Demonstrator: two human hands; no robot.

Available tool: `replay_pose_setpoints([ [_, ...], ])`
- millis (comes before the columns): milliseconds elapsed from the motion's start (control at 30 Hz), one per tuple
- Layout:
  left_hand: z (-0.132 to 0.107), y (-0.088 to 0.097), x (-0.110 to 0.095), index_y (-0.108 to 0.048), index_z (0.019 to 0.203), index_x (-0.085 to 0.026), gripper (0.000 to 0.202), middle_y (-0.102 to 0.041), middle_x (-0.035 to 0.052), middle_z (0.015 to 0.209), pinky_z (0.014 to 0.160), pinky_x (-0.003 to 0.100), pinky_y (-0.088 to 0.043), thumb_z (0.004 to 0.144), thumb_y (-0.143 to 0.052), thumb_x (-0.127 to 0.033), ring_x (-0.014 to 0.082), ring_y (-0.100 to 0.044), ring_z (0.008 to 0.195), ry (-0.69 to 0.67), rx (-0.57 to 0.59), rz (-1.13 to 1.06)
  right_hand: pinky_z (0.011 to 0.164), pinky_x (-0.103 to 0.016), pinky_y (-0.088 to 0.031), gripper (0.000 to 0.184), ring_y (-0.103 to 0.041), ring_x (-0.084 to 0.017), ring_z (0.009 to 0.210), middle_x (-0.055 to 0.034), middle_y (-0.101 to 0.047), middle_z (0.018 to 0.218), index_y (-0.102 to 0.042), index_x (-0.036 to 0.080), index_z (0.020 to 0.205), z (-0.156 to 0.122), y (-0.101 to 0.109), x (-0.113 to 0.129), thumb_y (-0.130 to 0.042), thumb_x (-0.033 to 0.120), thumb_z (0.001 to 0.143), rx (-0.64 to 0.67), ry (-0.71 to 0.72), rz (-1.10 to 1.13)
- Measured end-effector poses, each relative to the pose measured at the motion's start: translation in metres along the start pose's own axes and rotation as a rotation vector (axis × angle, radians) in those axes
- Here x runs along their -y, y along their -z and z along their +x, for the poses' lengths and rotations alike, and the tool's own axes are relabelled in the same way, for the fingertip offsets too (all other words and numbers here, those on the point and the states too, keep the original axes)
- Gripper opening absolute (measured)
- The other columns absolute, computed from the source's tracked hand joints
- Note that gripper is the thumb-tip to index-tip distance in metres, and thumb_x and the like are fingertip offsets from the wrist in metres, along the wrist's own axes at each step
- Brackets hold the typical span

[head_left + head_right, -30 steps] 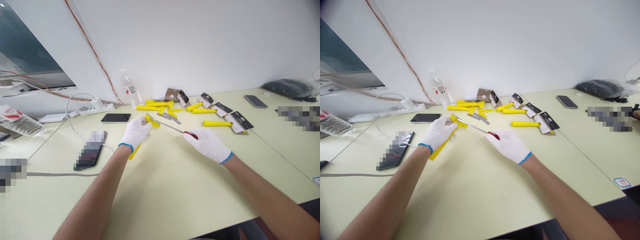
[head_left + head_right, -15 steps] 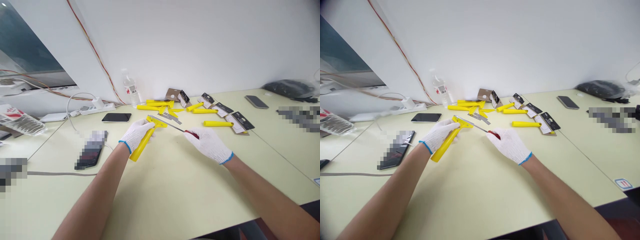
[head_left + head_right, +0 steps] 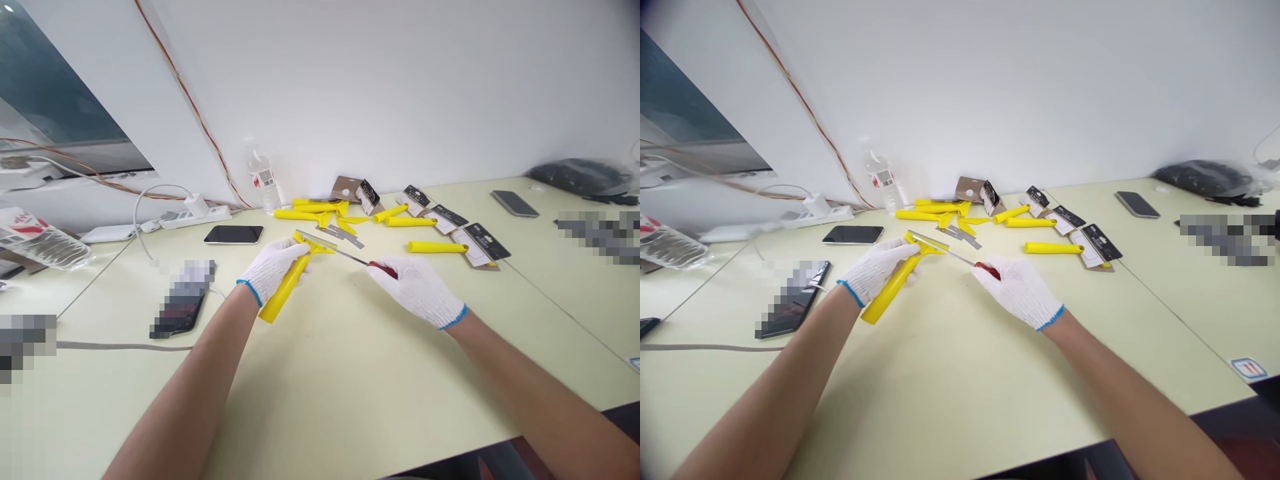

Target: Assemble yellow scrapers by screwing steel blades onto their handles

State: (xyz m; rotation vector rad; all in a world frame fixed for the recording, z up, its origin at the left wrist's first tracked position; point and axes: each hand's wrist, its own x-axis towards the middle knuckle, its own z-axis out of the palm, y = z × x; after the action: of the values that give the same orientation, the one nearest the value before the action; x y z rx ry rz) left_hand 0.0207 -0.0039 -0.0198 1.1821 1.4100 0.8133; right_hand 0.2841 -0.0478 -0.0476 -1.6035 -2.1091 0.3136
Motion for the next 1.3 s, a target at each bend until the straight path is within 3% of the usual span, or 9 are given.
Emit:
replay_pose_setpoints([
  [400,0.008,0.005,0.004,-0.066,0.122,-0.012,0.033,-0.069,0.0081,0.108,0.075,0.031,-0.061,0.101,-0.065,-0.037,0.0152,-0.068,0.088,0.008,-0.019,-0.034,0.058,-0.026,-0.027,0.044,-0.042,-0.012,0.059,0.0004,-0.050,0.064,-0.059,0.017,0.076,0.000,0.001,-0.002,-0.052,0.052,0.101,0.008,-0.028,-0.007],
  [700,0.005,0.004,0.003,-0.067,0.117,-0.011,0.030,-0.069,0.0059,0.099,0.068,0.027,-0.060,0.101,-0.065,-0.037,0.0126,-0.067,0.079,-0.015,-0.031,-0.047,0.057,-0.027,-0.025,0.046,-0.040,-0.011,0.059,0.0005,-0.045,0.063,-0.051,0.017,0.073,0.000,0.002,-0.004,-0.050,0.052,0.101,0.009,-0.008,0.036],
  [933,0.008,0.005,0.005,-0.065,0.123,-0.012,0.034,-0.069,0.0079,0.108,0.074,0.030,-0.061,0.101,-0.065,-0.038,0.0148,-0.068,0.087,0.001,0.005,-0.040,0.058,-0.027,-0.023,0.045,-0.036,-0.011,0.061,0.0010,-0.041,0.064,-0.044,0.017,0.071,0.001,0.003,-0.001,-0.050,0.052,0.100,0.028,-0.045,0.052],
  [1167,0.013,0.009,0.010,-0.066,0.121,-0.012,0.032,-0.068,0.0070,0.105,0.071,0.029,-0.060,0.101,-0.065,-0.037,0.0137,-0.067,0.084,-0.027,0.032,-0.088,0.058,-0.028,-0.019,0.047,-0.030,-0.010,0.061,0.0014,-0.032,0.066,-0.036,0.017,0.073,0.003,0.003,-0.005,-0.049,0.052,0.101,0.047,-0.068,0.103],
  [1300,0.015,0.012,0.013,-0.066,0.123,-0.012,0.034,-0.069,0.0086,0.111,0.077,0.032,-0.061,0.101,-0.065,-0.038,0.0160,-0.068,0.090,-0.051,0.057,-0.127,0.057,-0.029,-0.018,0.050,-0.031,-0.009,0.059,0.0013,-0.034,0.065,-0.037,0.017,0.073,0.004,0.005,-0.007,-0.047,0.056,0.102,0.094,-0.122,0.137],
])
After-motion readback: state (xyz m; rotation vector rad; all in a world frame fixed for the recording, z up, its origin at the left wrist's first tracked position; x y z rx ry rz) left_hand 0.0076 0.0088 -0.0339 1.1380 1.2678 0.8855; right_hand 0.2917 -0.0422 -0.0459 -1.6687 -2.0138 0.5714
